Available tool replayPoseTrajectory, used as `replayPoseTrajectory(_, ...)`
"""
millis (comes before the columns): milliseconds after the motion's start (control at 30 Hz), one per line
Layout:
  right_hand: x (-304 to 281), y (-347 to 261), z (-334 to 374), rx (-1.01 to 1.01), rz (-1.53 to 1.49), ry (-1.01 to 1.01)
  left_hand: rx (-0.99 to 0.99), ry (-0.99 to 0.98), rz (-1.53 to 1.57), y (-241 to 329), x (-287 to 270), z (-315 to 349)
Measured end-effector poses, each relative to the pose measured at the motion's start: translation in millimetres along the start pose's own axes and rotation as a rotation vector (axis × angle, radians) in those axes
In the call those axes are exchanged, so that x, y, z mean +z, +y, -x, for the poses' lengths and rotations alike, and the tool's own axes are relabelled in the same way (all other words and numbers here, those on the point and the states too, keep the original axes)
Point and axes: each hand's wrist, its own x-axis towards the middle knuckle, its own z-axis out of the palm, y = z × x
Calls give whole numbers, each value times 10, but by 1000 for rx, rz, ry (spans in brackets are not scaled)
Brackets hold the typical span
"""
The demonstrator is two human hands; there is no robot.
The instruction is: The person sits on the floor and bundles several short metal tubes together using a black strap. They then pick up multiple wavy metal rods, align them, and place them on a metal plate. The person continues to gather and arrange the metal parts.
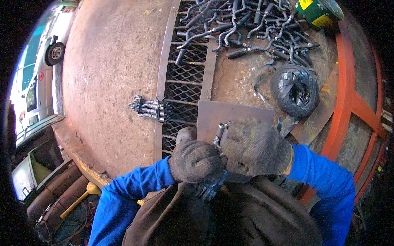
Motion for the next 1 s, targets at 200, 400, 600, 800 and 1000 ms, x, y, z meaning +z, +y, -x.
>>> replayPoseTrajectory(200,-101,4,3,-2,-19,-56,-778,-233,455,371,-339,-213)
replayPoseTrajectory(400,-57,39,-3,-5,-17,-52,-1516,-213,1366,426,-610,-389)
replayPoseTrajectory(600,-175,-20,-4,25,-20,-169,-1572,-197,1512,442,-459,-320)
replayPoseTrajectory(800,-105,-18,-4,4,34,-67,-1643,-29,1437,532,-436,-441)
replayPoseTrajectory(1000,-171,-21,-49,30,71,-56,-1534,-35,1445,502,-305,-295)
